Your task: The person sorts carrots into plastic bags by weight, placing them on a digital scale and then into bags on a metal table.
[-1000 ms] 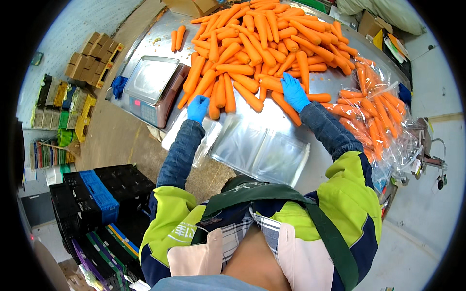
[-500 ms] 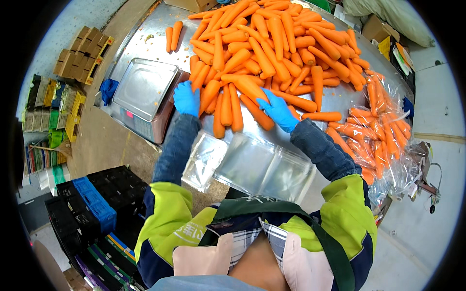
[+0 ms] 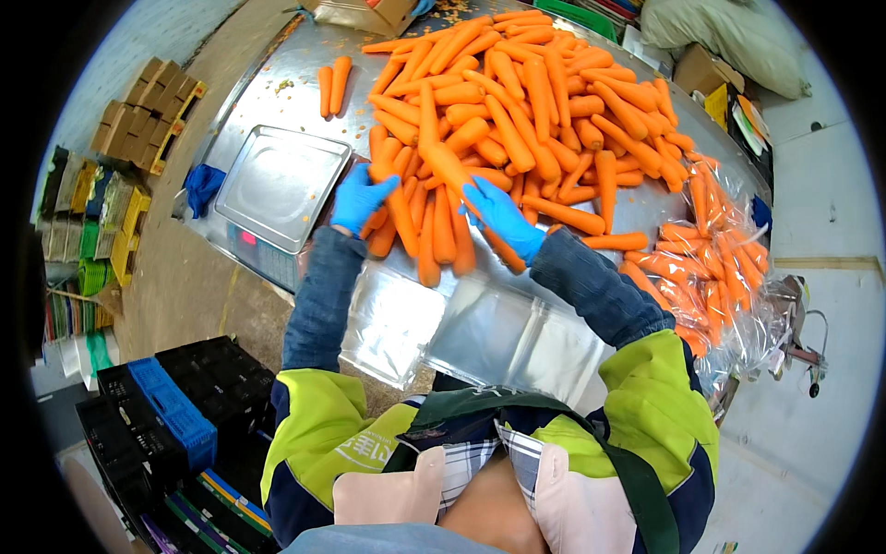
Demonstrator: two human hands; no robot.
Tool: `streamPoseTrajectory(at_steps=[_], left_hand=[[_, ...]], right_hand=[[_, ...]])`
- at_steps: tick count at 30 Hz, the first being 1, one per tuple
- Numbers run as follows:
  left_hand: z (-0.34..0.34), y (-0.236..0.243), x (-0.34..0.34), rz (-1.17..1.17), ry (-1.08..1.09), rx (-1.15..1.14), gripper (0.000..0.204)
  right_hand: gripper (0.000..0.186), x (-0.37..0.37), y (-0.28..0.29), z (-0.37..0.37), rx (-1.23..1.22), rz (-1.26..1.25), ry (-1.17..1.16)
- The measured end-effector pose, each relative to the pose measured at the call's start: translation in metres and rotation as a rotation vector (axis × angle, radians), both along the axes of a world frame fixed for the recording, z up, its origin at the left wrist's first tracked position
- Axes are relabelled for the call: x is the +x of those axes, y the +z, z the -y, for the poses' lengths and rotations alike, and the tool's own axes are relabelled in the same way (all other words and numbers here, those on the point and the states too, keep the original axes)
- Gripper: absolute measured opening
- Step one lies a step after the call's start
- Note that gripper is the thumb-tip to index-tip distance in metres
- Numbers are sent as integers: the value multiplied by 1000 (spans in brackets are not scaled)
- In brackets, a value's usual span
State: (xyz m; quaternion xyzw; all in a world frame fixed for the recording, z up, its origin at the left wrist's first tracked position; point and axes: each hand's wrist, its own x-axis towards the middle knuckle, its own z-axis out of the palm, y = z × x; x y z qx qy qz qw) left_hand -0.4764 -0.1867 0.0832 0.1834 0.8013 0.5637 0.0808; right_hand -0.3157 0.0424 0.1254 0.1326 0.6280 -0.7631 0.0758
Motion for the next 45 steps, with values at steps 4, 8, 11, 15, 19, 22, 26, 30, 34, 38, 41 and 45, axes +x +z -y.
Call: streamPoseTrajectory(at_steps=[4, 8, 11, 15, 19, 22, 26, 30, 34, 38, 41, 45], left_hand=[[80, 66, -50, 357, 266, 201, 47], [125, 133, -31, -256, 435, 211, 36], [142, 135, -9, -842, 342, -274, 47], [154, 68, -2, -752, 179, -831, 51], [155, 40, 30, -697, 353, -390, 44], [150, 52, 65, -625, 246, -314, 37], [150, 38, 158, -513, -2, -364, 24], [134, 19, 249, -98, 34, 3, 22], [132, 34, 300, -63, -29, -200, 19], [135, 15, 327, -98, -28, -172, 16], [142, 9, 342, -86, 10, -215, 15], [142, 20, 355, -33, 83, -93, 13]], right_hand=[[53, -65, 31, 66, 159, -61, 181], [53, -141, 24, 134, 580, -456, 253], [49, -185, 14, 180, 742, -646, 272], [40, -224, -12, 209, 732, -797, 304], [29, -223, -23, 206, 709, -574, 401], [26, -231, -38, 174, 494, -464, 406], [25, -230, -16, 155, 617, -434, 434], [36, -237, 15, 168, 651, -327, 474], [75, -251, 20, 206, 826, -356, 526], [107, -249, 5, 253, 1277, -472, 531], [105, -231, 20, 267, 1270, -370, 545], [100, -192, 13, 245, 929, -464, 452]])
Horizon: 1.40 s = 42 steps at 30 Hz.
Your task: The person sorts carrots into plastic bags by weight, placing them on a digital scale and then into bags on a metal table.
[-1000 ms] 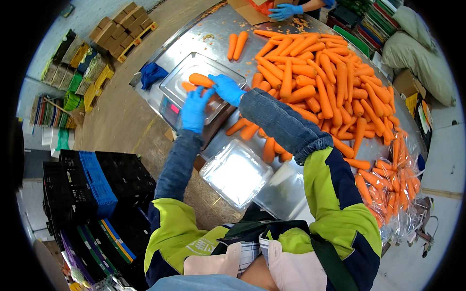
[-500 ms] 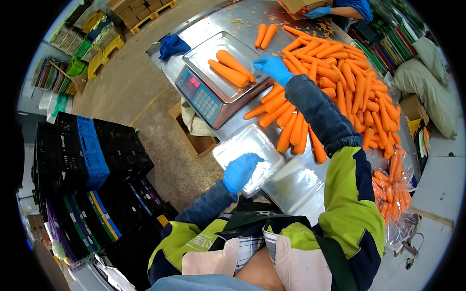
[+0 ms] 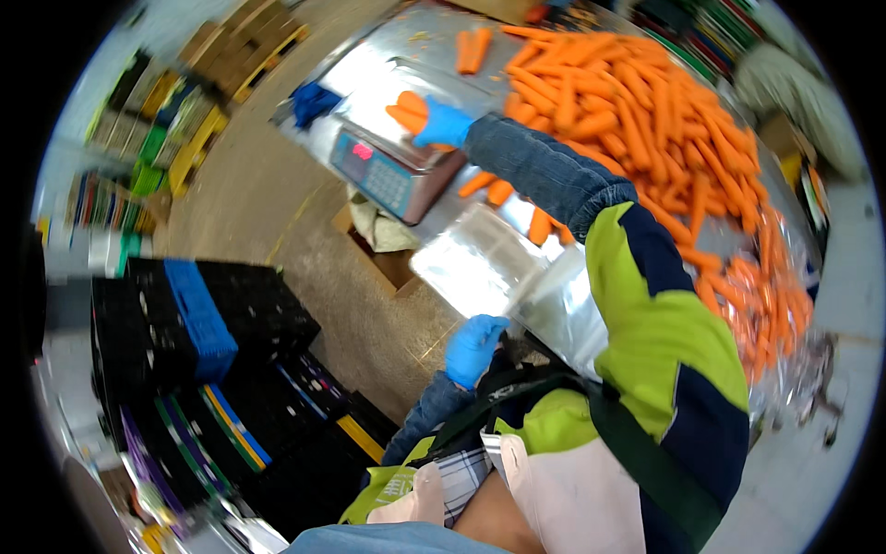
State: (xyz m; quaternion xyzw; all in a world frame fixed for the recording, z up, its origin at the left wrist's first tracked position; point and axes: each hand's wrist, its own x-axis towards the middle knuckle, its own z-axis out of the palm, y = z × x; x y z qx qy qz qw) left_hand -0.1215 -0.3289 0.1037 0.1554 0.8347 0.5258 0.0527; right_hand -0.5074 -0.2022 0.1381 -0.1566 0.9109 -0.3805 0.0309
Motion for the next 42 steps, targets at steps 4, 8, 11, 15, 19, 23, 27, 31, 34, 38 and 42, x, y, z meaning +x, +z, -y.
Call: streamPoseTrajectory(at_steps=[4, 8, 11, 15, 19, 23, 27, 31, 34, 38, 42], left_hand=[[-2, 5, 15, 92, 29, 100, 14], [-24, 12, 7, 159, -88, 91, 14], [-48, 13, -5, 153, -274, -8, 16], [-106, 18, -35, 87, -586, -99, 18], [-175, -8, -79, 12, -755, -182, 21], [-247, -16, -121, 20, -731, -125, 19], [-281, -44, -157, -99, -484, -160, 20], [-271, -57, -175, -427, -296, -565, 23], [-252, -67, -186, -520, -277, -733, 31], [-250, -70, -186, -498, -294, -710, 42], [-297, -60, -212, -638, -460, -465, 57]], right_hand=[[73, 140, 59, -45, -935, 674, 21], [61, 241, 9, -143, -1566, 800, -27], [60, 314, -12, -203, -1514, 732, -224], [56, 381, -13, -266, -1673, 771, -552], [48, 405, -12, -315, -1562, 629, -754], [74, 408, -48, -379, -1386, 462, -841], [105, 399, -69, -414, -321, 5, -912], [111, 396, -61, -431, 222, 117, -889], [113, 394, -62, -429, 319, 109, -938], [112, 392, -59, -424, 231, 145, -954], [112, 390, -58, -426, 234, 107, -947]])
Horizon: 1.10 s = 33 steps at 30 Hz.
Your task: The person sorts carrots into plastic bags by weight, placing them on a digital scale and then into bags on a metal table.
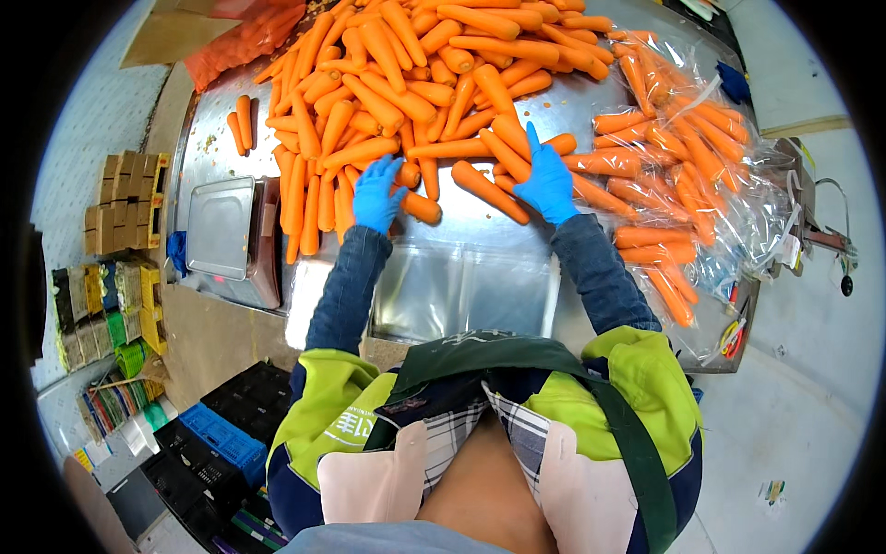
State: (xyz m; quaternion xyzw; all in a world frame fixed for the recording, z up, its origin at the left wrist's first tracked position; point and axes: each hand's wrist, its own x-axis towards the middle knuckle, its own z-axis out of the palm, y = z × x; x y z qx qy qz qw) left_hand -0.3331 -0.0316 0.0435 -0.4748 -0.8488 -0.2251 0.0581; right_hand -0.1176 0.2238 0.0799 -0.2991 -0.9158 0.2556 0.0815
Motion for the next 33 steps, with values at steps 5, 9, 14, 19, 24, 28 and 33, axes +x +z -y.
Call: streamPoseTrajectory(at_steps=[5, 9, 14, 19, 24, 28, 33], left_hand=[[-45, 37, -30, 251, -77, -473, 66], [-21, 26, -56, 231, -238, -41, 62], [-4, 102, -16, 1385, -106, 692, 42], [8, 130, 46, 1784, -92, 994, 37], [96, 122, 41, 1647, 19, 956, 23], [226, 154, 64, 1348, 213, 1050, 20], [395, 91, 130, -216, 1124, -38, 35]], right_hand=[[111, -2, -9, -1, 92, 5, -6], [85, 8, -16, -14, 322, -96, 229], [83, 0, 86, 53, -755, -441, -12], [101, -40, 104, 120, -962, -366, 329], [91, -68, 74, 163, -858, -403, 458], [94, -117, 82, 177, -660, -140, 505], [98, -228, 110, 248, -330, -47, 768]])
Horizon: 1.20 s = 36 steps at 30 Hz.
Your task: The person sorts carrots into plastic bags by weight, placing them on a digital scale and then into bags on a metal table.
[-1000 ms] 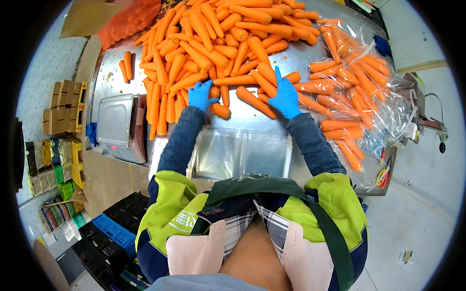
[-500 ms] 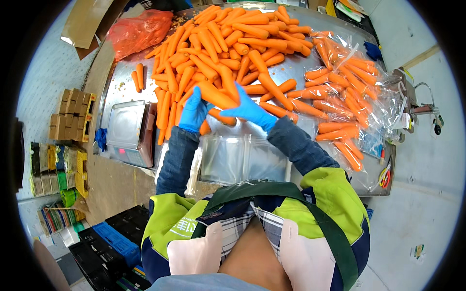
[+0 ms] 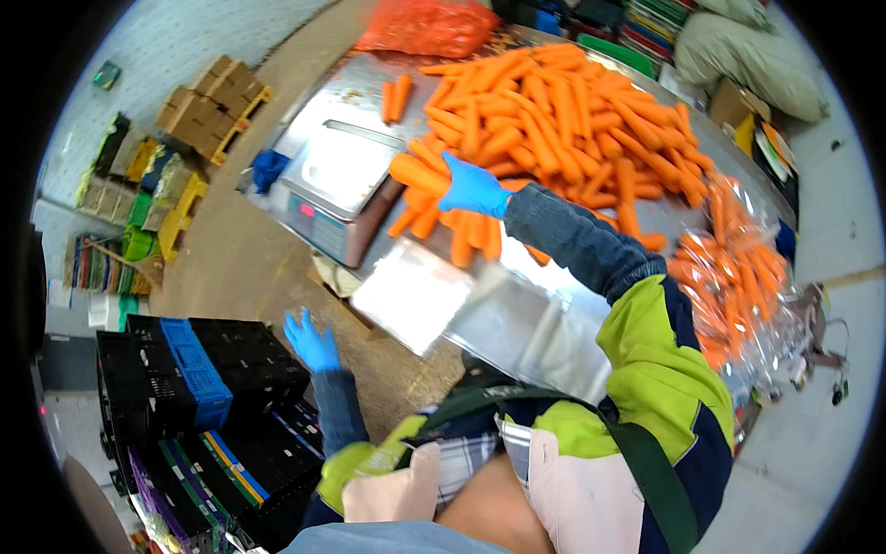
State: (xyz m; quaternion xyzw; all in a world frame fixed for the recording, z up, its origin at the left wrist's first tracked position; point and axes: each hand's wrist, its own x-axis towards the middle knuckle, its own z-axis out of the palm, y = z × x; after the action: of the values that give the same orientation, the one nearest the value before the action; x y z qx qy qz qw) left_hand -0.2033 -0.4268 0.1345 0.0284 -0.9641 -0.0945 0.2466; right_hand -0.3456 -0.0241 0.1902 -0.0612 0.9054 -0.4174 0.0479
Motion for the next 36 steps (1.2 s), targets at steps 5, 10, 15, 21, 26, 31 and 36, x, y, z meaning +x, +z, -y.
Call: streamPoseTrajectory(at_steps=[5, 10, 15, 21, 26, 31, 36], left_hand=[[75, -110, 80, 214, 297, 713, 31], [41, -159, 143, 655, 187, 743, 24], [35, -184, 175, 657, 325, 751, 23], [56, -187, 161, 619, 328, 787, 20], [63, -205, 168, 620, 276, 948, 19], [55, -222, 205, 659, 258, 1165, 18], [38, -176, 197, 712, 172, 988, 18]], right_hand=[[82, -139, -9, 100, 289, -92, 155], [92, -211, -53, 157, 412, -120, 226], [79, -224, -62, 127, 115, -245, 296], [77, -237, -22, 83, 182, -104, 211], [88, -258, -58, 106, 333, -80, 291], [93, -215, -42, 184, 472, -140, 339], [94, -121, -27, 152, 285, -204, 304]])
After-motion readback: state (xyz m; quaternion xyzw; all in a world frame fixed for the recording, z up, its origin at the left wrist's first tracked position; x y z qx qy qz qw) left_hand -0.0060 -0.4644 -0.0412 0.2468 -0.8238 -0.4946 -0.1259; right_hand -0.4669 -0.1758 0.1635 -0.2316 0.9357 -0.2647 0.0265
